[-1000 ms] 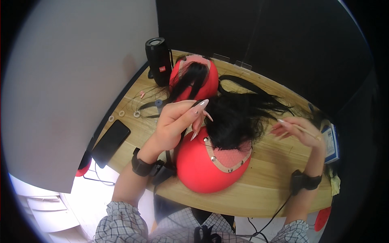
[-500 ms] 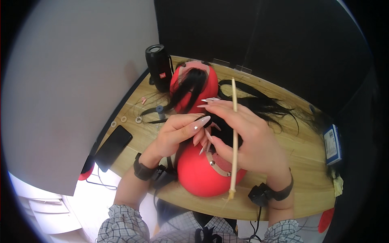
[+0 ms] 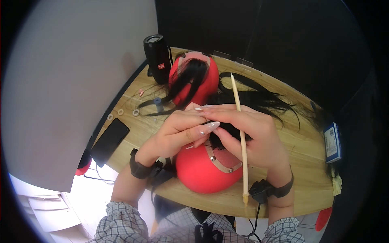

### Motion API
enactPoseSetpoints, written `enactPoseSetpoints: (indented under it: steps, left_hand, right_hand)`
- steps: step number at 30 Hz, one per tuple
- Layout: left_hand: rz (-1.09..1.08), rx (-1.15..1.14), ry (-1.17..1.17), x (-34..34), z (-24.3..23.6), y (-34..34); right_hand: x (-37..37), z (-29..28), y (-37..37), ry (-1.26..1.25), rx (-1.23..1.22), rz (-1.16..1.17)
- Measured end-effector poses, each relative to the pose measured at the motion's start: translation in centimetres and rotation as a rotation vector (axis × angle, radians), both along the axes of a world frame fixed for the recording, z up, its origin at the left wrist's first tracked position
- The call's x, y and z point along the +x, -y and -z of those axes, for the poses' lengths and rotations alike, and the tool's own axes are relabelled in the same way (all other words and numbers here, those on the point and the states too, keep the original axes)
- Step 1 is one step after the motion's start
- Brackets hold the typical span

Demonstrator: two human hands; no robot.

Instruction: The recorder is ventilating hair into a wig cap mounted on a mannequin head using a needle and a guide stick.

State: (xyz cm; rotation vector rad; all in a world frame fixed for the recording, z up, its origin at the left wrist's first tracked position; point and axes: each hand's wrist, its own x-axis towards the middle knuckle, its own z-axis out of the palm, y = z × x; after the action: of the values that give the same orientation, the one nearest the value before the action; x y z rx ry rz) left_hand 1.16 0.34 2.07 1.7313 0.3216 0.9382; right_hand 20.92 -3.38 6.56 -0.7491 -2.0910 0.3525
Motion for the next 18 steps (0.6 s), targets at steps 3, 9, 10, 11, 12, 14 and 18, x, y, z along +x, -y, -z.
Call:
enactPoseSetpoints:
  steps: [3, 9, 10, 11, 12, 14, 18]
  left_hand:
    - [-0.003, 0.267, -0.022, 0.2, 0.0, -0.3]
    - [-0.08, 0.379, 0.044, 0.8, 0.1, -0.5]
    - [-0.088, 0.392, 0.095, 0.5, 0.2, -0.8]
    - [-0.093, 0.398, 0.119, 0.3, 0.3, -0.8]
    - [-0.093, 0.402, 0.153, 0.3, 0.6, -0.8]
    - [-0.173, 0.215, 0.247, 0.3, 1.2, -0.6]
    - [-0.186, 0.084, 0.355, 0.7, 2.2, -0.9]
  right_hand:
    - [0.0, 0.4, -0.4, 0.027, 0.147, 0.03]
    - [0.5, -0.9, 0.7, 0.025, 0.102, 0.114]
    - [0.7, -1.5, 1.0, -0.003, 0.047, 0.121]
    - [1.2, -1.7, 1.0, -0.066, -0.003, 0.098]
    - [1.9, -1.9, 0.8, -0.141, -0.052, 0.071]
    - [3.1, -1.8, 1.1, -0.302, -0.208, -0.008]
    - [3.4, -0.3, 1.8, -0.494, -0.754, -0.283]
